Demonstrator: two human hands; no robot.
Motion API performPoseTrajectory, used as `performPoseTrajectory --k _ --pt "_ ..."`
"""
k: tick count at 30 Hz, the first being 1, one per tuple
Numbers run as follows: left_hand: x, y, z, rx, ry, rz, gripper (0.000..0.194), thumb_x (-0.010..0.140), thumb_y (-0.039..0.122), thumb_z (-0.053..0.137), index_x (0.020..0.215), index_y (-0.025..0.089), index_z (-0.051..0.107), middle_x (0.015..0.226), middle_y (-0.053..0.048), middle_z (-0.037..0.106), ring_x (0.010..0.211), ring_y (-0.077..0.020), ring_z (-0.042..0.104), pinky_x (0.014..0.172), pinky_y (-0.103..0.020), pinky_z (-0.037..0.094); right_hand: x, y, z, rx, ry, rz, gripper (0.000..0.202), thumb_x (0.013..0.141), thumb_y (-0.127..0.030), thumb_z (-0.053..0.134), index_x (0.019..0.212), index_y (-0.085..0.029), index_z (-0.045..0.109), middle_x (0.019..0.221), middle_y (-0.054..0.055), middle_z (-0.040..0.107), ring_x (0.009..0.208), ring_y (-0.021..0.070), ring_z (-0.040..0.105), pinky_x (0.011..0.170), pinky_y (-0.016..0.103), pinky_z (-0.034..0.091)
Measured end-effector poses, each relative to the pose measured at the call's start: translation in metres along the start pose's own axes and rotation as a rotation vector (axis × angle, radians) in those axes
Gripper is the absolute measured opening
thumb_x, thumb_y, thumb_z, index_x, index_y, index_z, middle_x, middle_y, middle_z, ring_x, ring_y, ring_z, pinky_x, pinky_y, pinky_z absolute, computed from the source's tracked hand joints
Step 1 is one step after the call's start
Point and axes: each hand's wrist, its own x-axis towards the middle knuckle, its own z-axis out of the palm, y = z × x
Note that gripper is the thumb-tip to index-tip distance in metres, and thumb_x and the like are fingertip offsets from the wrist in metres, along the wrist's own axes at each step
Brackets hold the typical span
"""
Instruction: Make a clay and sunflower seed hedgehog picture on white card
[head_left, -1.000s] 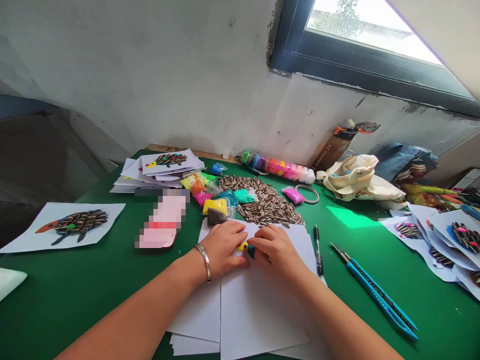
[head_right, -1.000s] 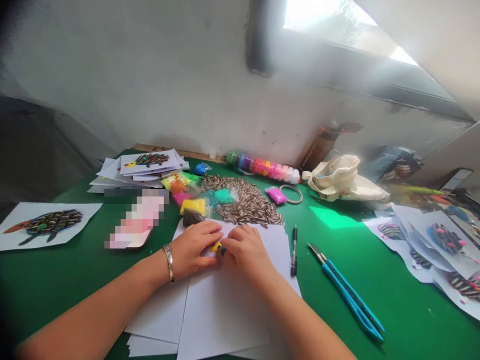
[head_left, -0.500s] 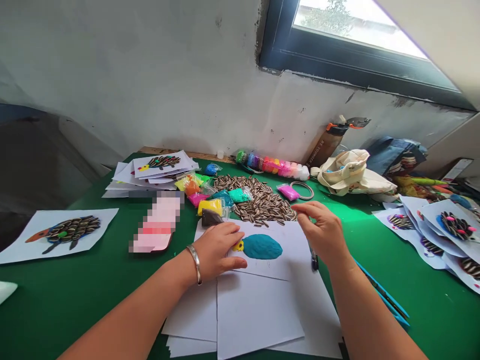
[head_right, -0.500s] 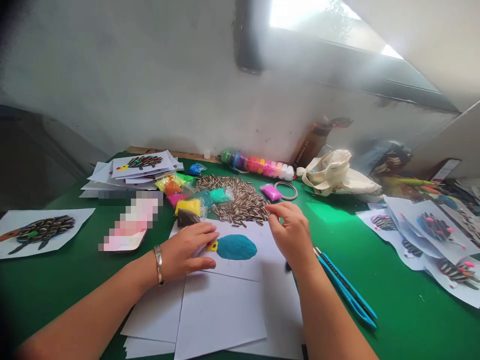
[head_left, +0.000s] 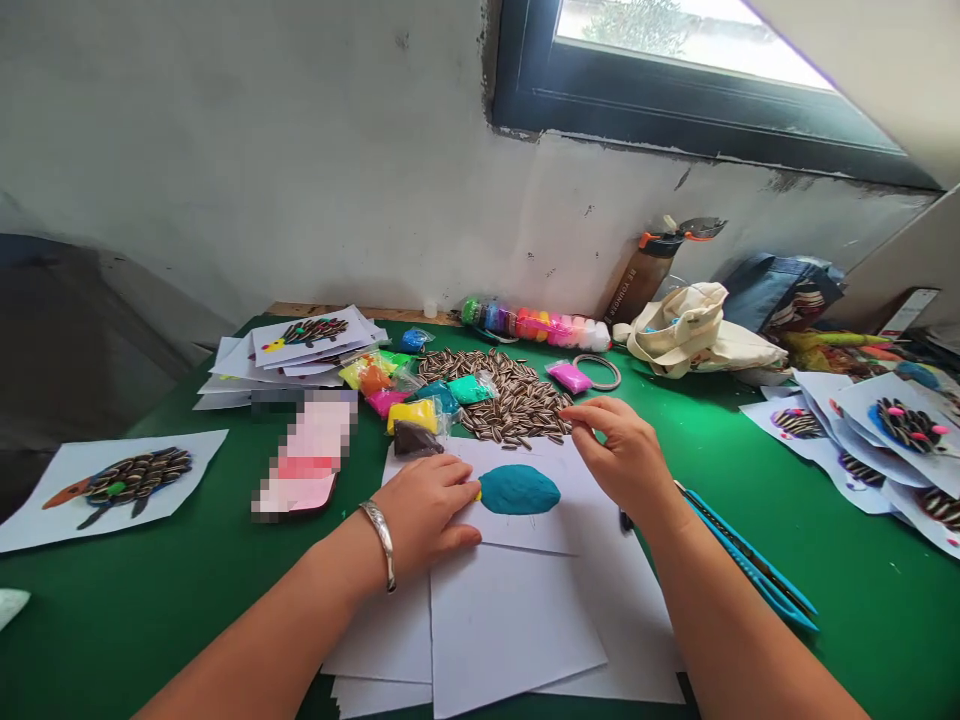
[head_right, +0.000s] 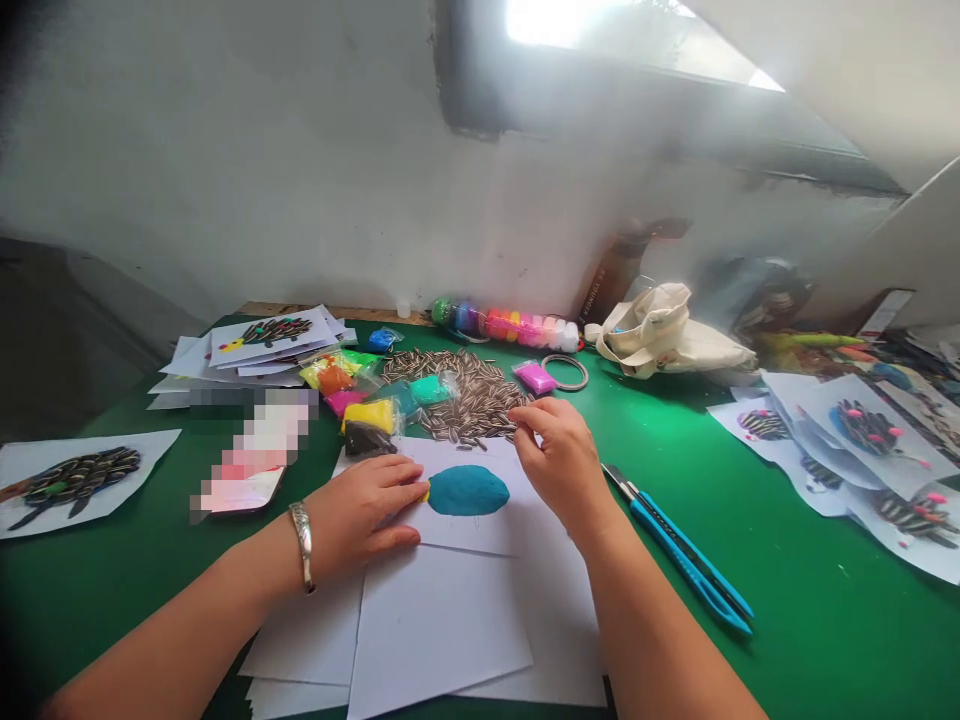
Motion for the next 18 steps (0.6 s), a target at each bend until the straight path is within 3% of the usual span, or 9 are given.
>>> performPoseTrajectory --k 5,10,15,18 --pt "-0.0007 0.0012 -0.0001 -0.019 -0.021 -0.007 0.042 0.08 0.041 0.06 0.115 0.02 0.055 0.104 -0.009 0.06 0.103 -0.0258 0.053 0.092 -0.04 0.042 -0.0007 0.0016 0.0017 0.002 0.004 0.003 0.023 0.079 -0.018 0.05 0.088 -0.023 0.071 0.088 0.004 0.066 0.086 0.0202 0.059 0.079 0.034 0.046" --pt "-0.0012 0.0036 -0.0002 0.011 -0.055 -0.028 0.037 0.079 0.041 0.061 0.109 0.019 0.059 0.11 -0.011 0.059 0.107 -0.0277 0.05 0.093 -0.041 0.042 -0.0008 0.002 0.0019 0.008 -0.014 0.002 0.023 0.079 -0.018 0.05 0.088 -0.022 0.07 0.088 0.004 0.066 0.087 0.0202 0.059 0.079 0.034 0.046" --pt "-0.002 0.0029 -0.0002 -0.018 -0.031 -0.027 0.051 0.077 0.042 0.063 0.122 0.02 0.051 0.112 -0.011 0.058 0.106 -0.0273 0.051 0.094 -0.041 0.042 -0.0005 0.0016 0.0018 0.012 -0.018 0.013 0.023 0.079 -0.018 0.05 0.088 -0.022 0.07 0.088 0.004 0.066 0.086 0.0202 0.059 0.078 0.034 0.046" --pt "-0.0021 0.0025 -0.0009 -0.022 -0.04 -0.036 0.044 0.077 0.041 0.063 0.115 0.021 0.057 0.114 -0.011 0.057 0.107 -0.0276 0.051 0.093 -0.042 0.042 -0.0004 0.002 0.0015 0.01 -0.013 0.012 0.022 0.079 -0.018 0.05 0.088 -0.021 0.071 0.088 0.005 0.066 0.086 0.0201 0.059 0.079 0.033 0.046"
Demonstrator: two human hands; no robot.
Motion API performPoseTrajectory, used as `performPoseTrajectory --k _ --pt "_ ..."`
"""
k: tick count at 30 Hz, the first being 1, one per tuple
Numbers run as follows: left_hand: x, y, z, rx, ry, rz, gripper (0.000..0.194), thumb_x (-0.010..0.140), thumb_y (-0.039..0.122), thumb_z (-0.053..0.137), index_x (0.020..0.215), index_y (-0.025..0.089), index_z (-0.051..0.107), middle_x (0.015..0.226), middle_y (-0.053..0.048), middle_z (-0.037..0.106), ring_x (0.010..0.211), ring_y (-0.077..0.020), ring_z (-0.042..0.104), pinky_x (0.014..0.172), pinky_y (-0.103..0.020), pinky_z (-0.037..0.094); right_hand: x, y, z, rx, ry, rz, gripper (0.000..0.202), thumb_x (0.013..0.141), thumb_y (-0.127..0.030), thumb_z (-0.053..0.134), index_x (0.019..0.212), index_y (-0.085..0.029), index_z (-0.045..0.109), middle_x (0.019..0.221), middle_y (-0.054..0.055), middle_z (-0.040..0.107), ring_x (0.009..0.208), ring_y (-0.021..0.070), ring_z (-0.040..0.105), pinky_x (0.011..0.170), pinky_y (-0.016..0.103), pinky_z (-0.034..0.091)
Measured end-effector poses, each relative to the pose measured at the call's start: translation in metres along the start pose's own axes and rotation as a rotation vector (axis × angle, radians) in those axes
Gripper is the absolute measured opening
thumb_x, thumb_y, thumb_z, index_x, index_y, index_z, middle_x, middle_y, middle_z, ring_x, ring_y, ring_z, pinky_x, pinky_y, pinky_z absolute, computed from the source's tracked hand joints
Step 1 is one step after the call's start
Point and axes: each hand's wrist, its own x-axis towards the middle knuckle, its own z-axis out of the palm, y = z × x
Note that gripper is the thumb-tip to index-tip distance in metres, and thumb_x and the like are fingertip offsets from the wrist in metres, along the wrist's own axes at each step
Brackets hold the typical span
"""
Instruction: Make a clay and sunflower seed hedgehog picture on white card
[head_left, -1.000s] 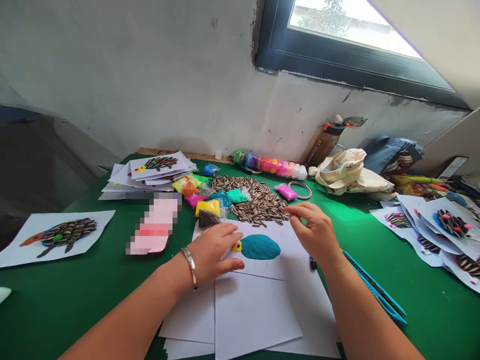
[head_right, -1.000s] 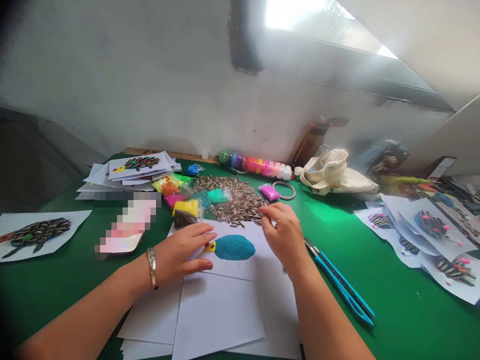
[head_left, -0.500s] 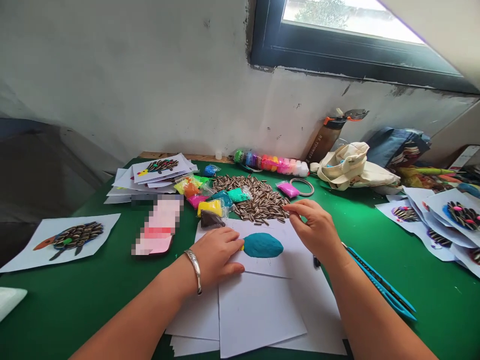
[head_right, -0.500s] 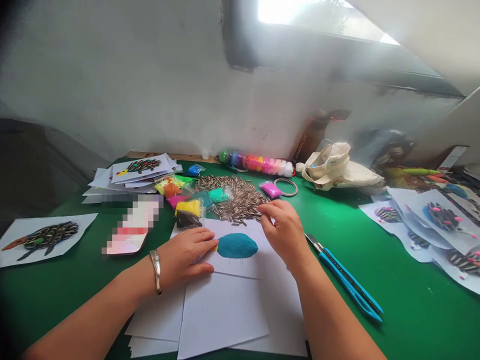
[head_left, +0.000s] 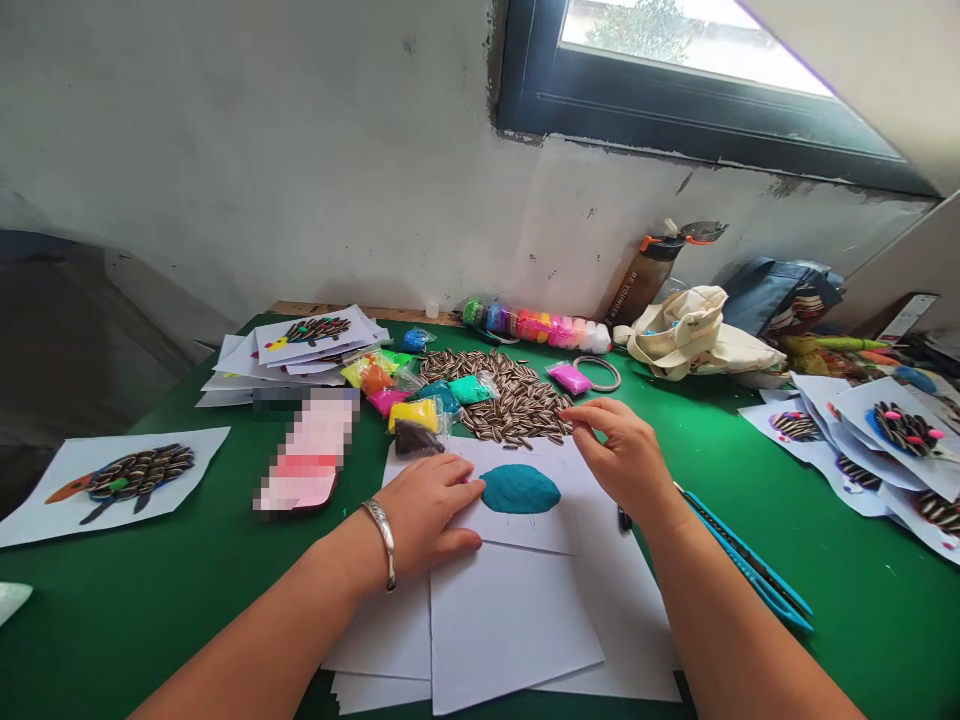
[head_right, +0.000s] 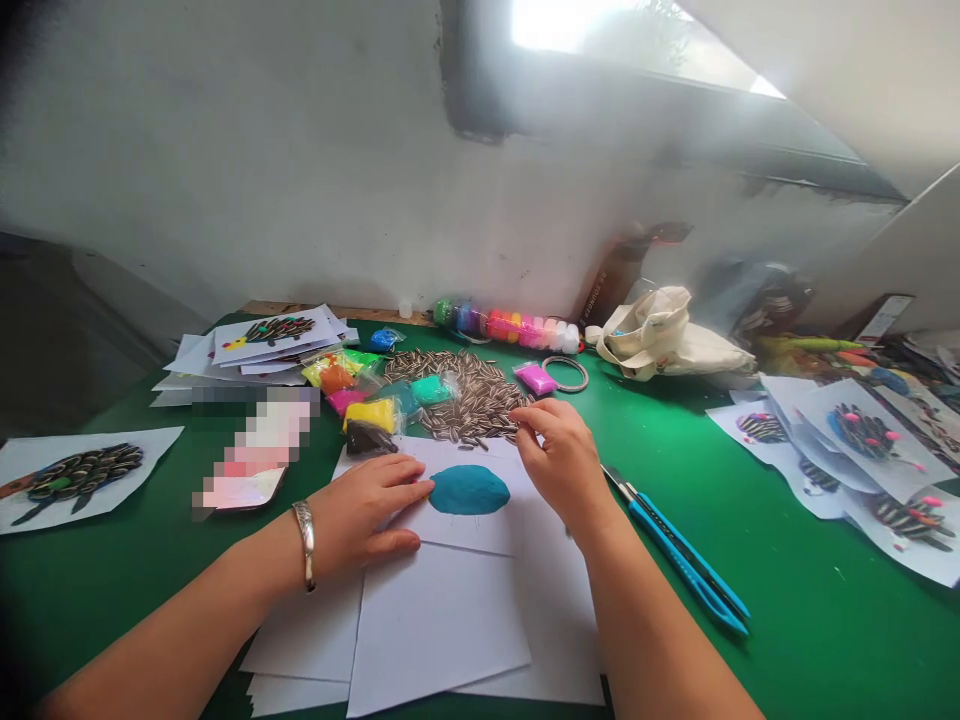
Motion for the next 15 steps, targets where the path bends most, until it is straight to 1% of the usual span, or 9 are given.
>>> performPoseTrajectory --k 2,6,8,11,13,15 --pt "0.0002 -0.0001 -0.0005 -0.005 -0.003 -0.004 0.043 0.076 0.041 0.064 0.113 0.021 0.058 0.115 -0.011 0.056 0.107 -0.0279 0.051 0.093 -0.042 0.042 0.0001 0.0003 -0.0003 -0.001 0.0 -0.002 0.022 0.079 -0.018 0.05 0.088 -0.021 0.071 0.088 0.005 0.066 0.086 0.0201 0.059 0.079 0.034 0.046" --pt "0.0005 -0.001 -0.0016 -0.041 0.006 0.007 0.055 0.077 0.04 0.064 0.126 0.02 0.049 0.116 -0.011 0.057 0.108 -0.0276 0.051 0.091 -0.041 0.043 0.0002 -0.0007 -0.0018 0.009 -0.001 0.014 0.023 0.079 -0.017 0.05 0.088 -0.021 0.071 0.088 0.005 0.066 0.087 0.0202 0.059 0.078 0.033 0.046" --pt "0.0004 -0.0016 -0.0021 -0.043 0.004 0.009 0.05 0.078 0.041 0.063 0.122 0.02 0.052 0.115 -0.011 0.058 0.107 -0.0276 0.051 0.09 -0.041 0.044 0.0003 -0.0017 -0.0026 0.014 0.0 0.02 0.023 0.079 -0.017 0.05 0.088 -0.021 0.071 0.088 0.004 0.066 0.087 0.0202 0.059 0.079 0.033 0.046" --pt "-0.0002 -0.0019 -0.0025 -0.015 -0.003 0.007 0.039 0.078 0.042 0.062 0.11 0.02 0.06 0.114 -0.012 0.058 0.107 -0.0281 0.052 0.09 -0.041 0.045 0.0005 -0.003 -0.0032 0.016 0.0 0.013 0.022 0.079 -0.017 0.05 0.089 -0.02 0.071 0.087 0.004 0.065 0.087 0.0198 0.059 0.079 0.033 0.046" --pt "-0.0004 -0.002 -0.0023 -0.012 -0.001 0.008 0.038 0.078 0.042 0.062 0.109 0.02 0.061 0.115 -0.012 0.058 0.108 -0.0283 0.052 0.09 -0.041 0.045 0.0007 -0.0034 -0.0031 0.016 -0.008 0.008 0.023 0.08 -0.016 0.05 0.089 -0.02 0.071 0.087 0.004 0.065 0.086 0.0192 0.059 0.079 0.032 0.046" --pt "-0.0003 -0.0029 -0.0017 -0.033 0.009 0.011 0.042 0.078 0.04 0.062 0.114 0.02 0.058 0.116 -0.012 0.058 0.108 -0.0276 0.052 0.091 -0.04 0.045 0.0008 -0.0033 -0.003 0.013 -0.012 0.005 0.023 0.08 -0.016 0.05 0.088 -0.02 0.071 0.087 0.004 0.065 0.085 0.0187 0.059 0.078 0.031 0.046"
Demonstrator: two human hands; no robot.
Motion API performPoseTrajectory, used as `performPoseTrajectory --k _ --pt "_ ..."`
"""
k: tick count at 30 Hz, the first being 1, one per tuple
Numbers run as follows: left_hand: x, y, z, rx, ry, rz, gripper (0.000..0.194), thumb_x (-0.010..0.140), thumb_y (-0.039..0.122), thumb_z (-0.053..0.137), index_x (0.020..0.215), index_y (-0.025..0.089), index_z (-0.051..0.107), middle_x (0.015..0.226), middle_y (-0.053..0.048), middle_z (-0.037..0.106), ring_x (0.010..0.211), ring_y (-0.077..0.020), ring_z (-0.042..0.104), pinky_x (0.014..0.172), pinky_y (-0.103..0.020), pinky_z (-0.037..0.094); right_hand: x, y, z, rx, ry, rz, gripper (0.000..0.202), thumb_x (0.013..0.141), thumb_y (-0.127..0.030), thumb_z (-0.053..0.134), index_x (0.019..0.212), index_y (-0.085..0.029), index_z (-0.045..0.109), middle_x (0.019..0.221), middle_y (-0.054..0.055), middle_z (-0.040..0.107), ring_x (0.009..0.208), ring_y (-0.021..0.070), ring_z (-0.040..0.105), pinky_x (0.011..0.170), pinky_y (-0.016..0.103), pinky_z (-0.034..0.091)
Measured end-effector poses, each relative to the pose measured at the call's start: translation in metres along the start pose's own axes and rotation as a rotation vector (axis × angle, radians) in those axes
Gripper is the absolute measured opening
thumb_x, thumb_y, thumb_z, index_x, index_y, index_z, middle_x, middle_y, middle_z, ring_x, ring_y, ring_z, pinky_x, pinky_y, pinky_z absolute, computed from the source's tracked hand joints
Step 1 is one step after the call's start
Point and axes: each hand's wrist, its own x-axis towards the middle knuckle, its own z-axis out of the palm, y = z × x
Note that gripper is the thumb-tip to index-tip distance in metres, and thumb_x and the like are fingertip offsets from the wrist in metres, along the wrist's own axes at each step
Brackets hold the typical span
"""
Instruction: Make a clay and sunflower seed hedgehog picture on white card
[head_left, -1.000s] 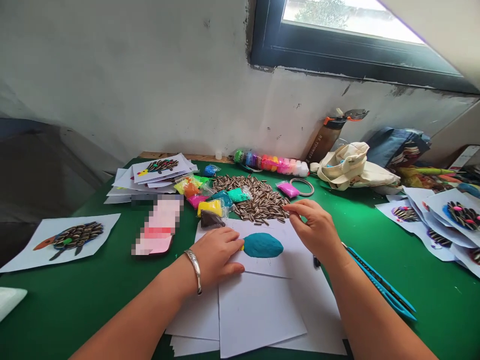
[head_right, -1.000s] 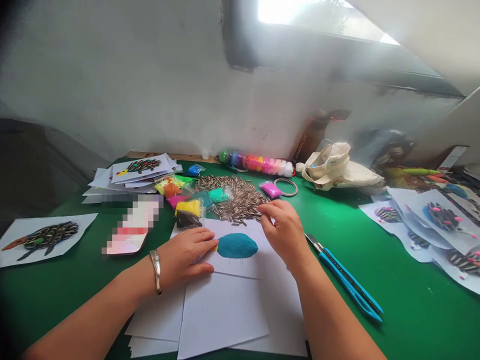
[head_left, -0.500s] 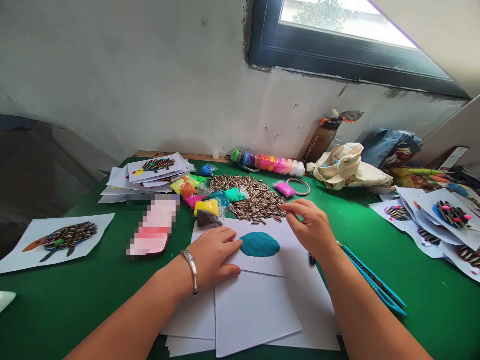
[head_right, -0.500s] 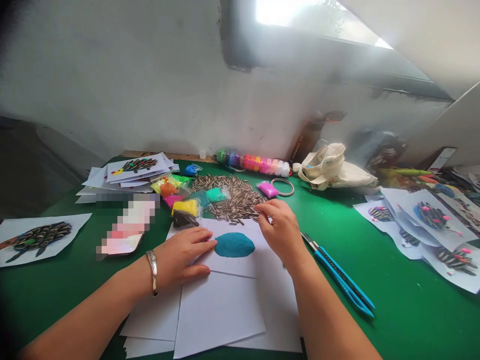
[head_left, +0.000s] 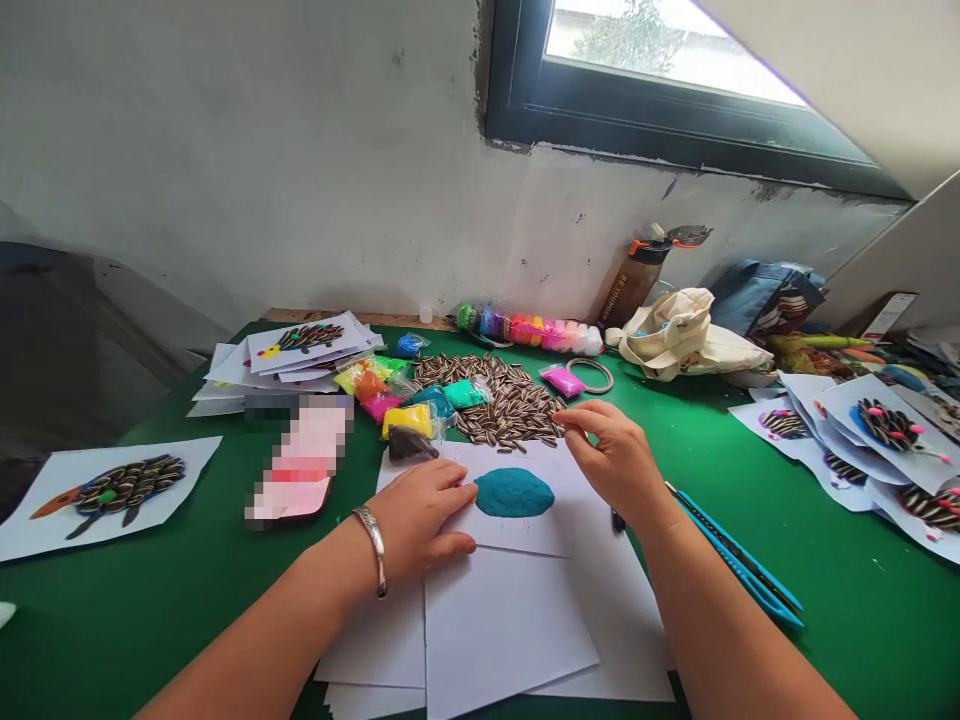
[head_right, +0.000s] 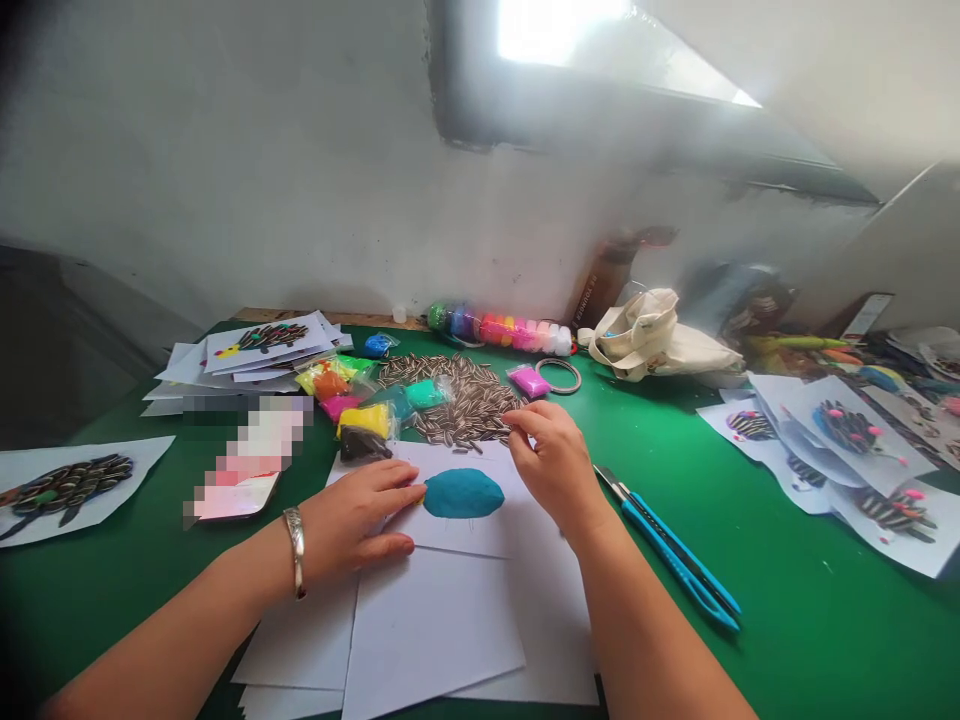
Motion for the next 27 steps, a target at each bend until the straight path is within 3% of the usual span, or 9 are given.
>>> performPoseTrajectory --k 3,11,16,22,27 --pt "0.0 -0.003 0.002 -0.04 0.034 -0.014 0.046 0.08 0.036 0.062 0.121 0.018 0.053 0.118 -0.011 0.058 0.109 -0.0253 0.053 0.093 -0.037 0.044 0.0 0.001 0.0 -0.004 0.008 0.001 0.022 0.08 -0.016 0.051 0.088 -0.02 0.071 0.087 0.004 0.065 0.085 0.0185 0.059 0.079 0.031 0.046" --pt "0.0 -0.009 0.006 -0.022 0.047 -0.037 0.025 0.084 0.032 0.057 0.104 0.017 0.062 0.112 -0.01 0.061 0.106 -0.0245 0.054 0.093 -0.037 0.044 0.0 0.002 0.001 0.005 -0.003 -0.009 0.022 0.079 -0.016 0.051 0.089 -0.021 0.071 0.086 0.004 0.065 0.083 0.0183 0.059 0.077 0.031 0.046" --pt "0.001 -0.008 0.007 -0.007 0.038 -0.032 0.024 0.083 0.029 0.058 0.101 0.016 0.064 0.111 -0.011 0.062 0.106 -0.0253 0.055 0.093 -0.038 0.045 0.0 0.0 0.001 0.005 -0.005 -0.009 0.023 0.08 -0.016 0.05 0.089 -0.021 0.07 0.086 0.004 0.065 0.084 0.0187 0.059 0.077 0.031 0.046" --pt "0.0 -0.011 0.01 -0.03 0.1 -0.062 0.034 0.083 0.031 0.058 0.114 0.017 0.058 0.115 -0.01 0.061 0.109 -0.0237 0.054 0.095 -0.036 0.043 -0.001 -0.001 0.001 0.009 -0.013 -0.008 0.022 0.08 -0.016 0.05 0.089 -0.021 0.07 0.087 0.004 0.065 0.085 0.0188 0.059 0.077 0.031 0.046" --pt "0.001 -0.01 0.008 0.011 0.061 -0.062 0.025 0.084 0.03 0.056 0.103 0.017 0.063 0.113 -0.01 0.062 0.107 -0.0237 0.054 0.094 -0.035 0.044 -0.002 -0.002 -0.001 0.014 -0.02 -0.017 0.022 0.08 -0.016 0.05 0.089 -0.021 0.07 0.087 0.004 0.065 0.085 0.0189 0.059 0.078 0.031 0.046"
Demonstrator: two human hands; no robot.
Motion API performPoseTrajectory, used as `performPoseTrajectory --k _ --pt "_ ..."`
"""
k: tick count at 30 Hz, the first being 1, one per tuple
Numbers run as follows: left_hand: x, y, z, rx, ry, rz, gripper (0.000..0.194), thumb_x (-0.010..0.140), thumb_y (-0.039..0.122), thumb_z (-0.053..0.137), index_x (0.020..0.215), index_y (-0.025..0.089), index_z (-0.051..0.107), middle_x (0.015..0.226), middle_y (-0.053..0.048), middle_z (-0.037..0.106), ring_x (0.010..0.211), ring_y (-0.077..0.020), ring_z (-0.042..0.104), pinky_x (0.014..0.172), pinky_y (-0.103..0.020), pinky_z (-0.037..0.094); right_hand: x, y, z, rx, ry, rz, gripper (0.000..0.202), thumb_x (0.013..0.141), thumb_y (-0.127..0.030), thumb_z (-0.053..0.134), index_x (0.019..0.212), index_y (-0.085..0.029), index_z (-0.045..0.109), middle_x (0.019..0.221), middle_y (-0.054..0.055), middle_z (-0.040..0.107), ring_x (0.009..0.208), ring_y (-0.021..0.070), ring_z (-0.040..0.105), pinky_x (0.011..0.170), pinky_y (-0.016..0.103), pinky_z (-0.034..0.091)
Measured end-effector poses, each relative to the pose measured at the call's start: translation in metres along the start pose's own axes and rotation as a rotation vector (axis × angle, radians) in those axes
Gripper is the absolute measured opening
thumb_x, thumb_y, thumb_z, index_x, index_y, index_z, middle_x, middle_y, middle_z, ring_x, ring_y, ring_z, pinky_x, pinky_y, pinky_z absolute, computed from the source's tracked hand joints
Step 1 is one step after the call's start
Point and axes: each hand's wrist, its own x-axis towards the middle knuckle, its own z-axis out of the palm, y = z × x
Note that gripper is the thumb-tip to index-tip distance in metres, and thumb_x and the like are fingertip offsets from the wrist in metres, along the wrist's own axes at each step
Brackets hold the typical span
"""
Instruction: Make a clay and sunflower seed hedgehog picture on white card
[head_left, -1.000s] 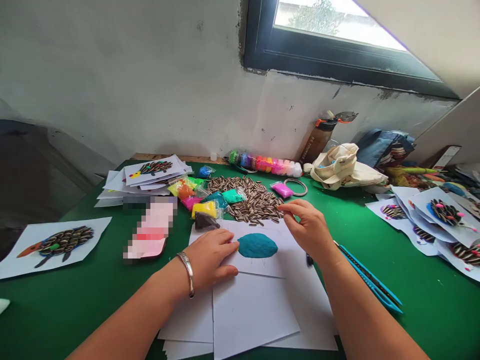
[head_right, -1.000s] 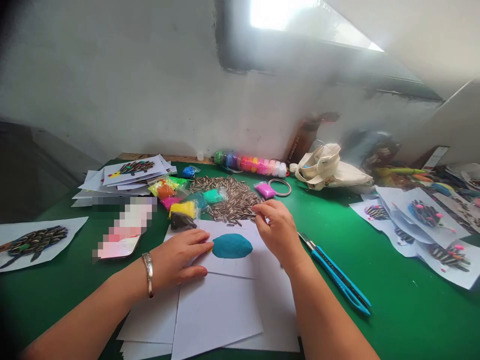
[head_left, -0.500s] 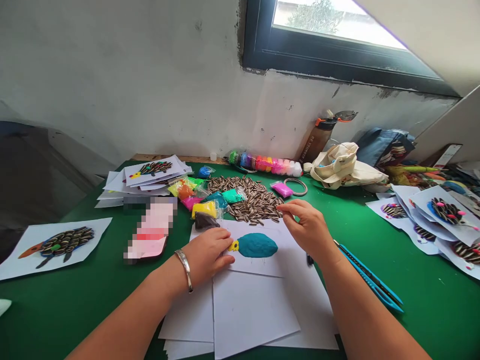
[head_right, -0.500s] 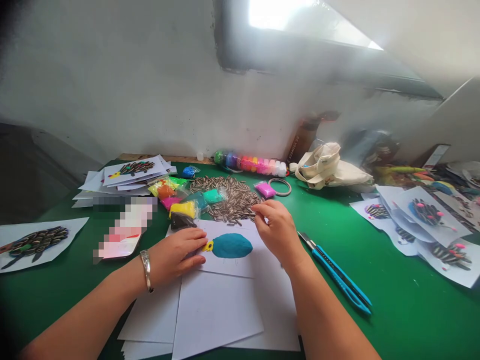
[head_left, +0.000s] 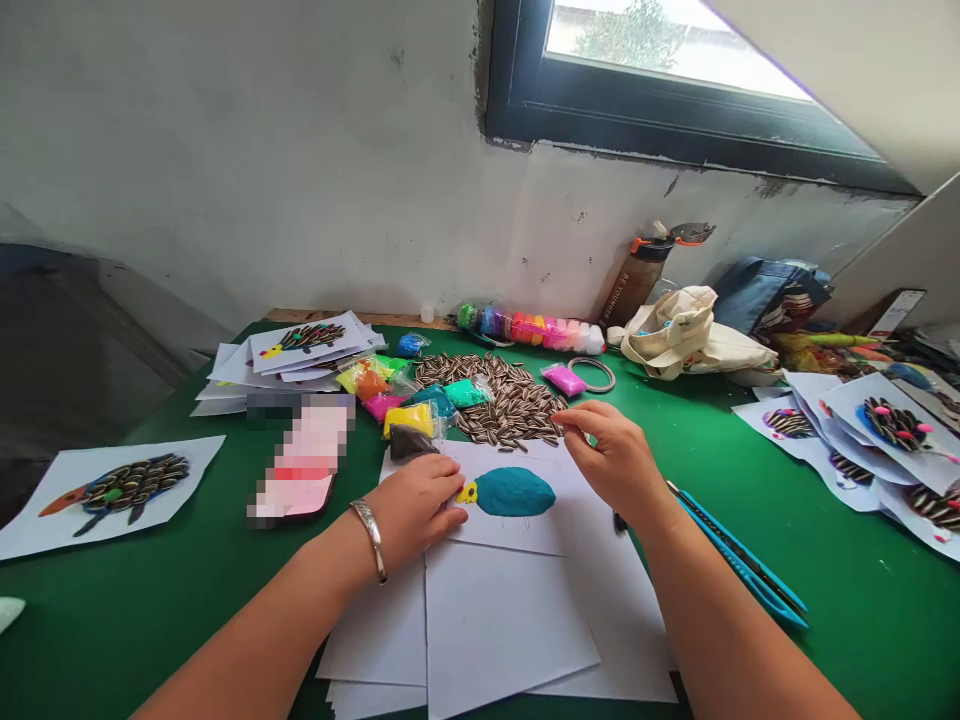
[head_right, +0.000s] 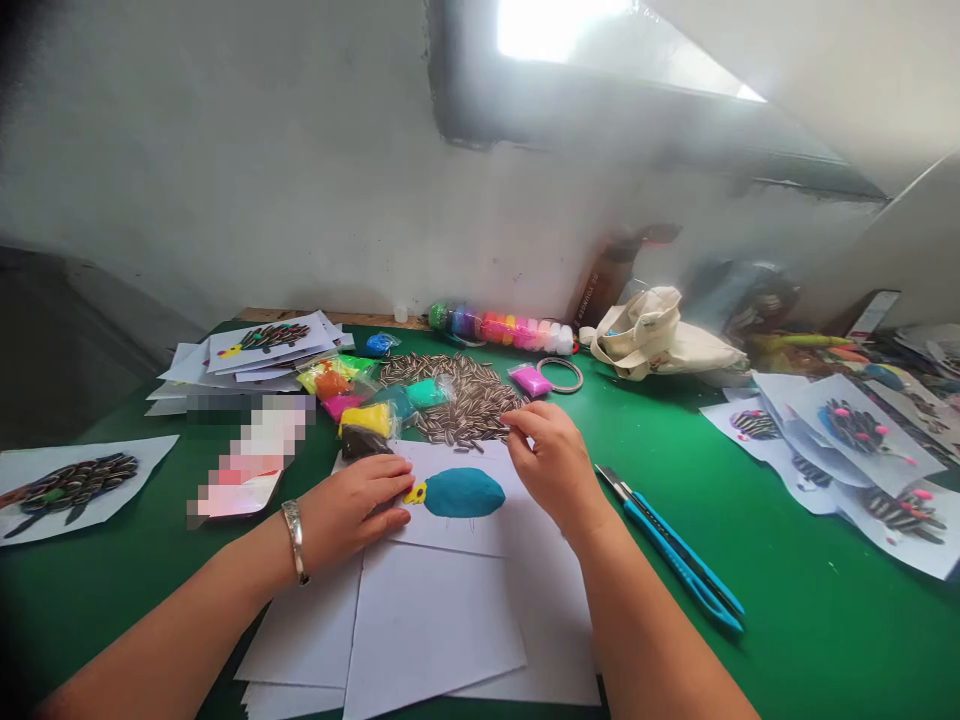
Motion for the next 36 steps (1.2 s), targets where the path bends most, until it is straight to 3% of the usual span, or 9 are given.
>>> performPoseTrajectory --k 7,22,36 --pt "0.002 0.01 -0.007 -0.003 -0.022 -0.046 0.022 0.084 0.027 0.056 0.097 0.013 0.065 0.106 -0.012 0.064 0.105 -0.0246 0.055 0.094 -0.036 0.044 0.0 0.0 0.003 -0.011 -0.002 -0.018 0.022 0.08 -0.017 0.051 0.091 -0.02 0.07 0.088 0.004 0.066 0.085 0.019 0.059 0.077 0.031 0.046" --pt "0.008 0.014 0.011 0.002 0.193 -0.159 0.015 0.086 0.02 0.052 0.083 0.013 0.066 0.095 -0.009 0.067 0.095 -0.0221 0.059 0.089 -0.037 0.047 -0.001 -0.004 0.002 -0.009 0.003 -0.091 0.022 0.08 -0.017 0.05 0.09 -0.022 0.069 0.088 0.005 0.065 0.083 0.0197 0.059 0.075 0.032 0.047" --pt "0.011 0.016 0.01 0.006 0.212 -0.154 0.017 0.086 0.017 0.049 0.079 0.015 0.064 0.092 -0.008 0.068 0.091 -0.0205 0.06 0.086 -0.034 0.047 -0.002 -0.007 0.005 -0.007 -0.014 -0.071 0.024 0.08 -0.013 0.05 0.089 -0.021 0.07 0.086 0.004 0.066 0.083 0.0196 0.058 0.075 0.032 0.046"
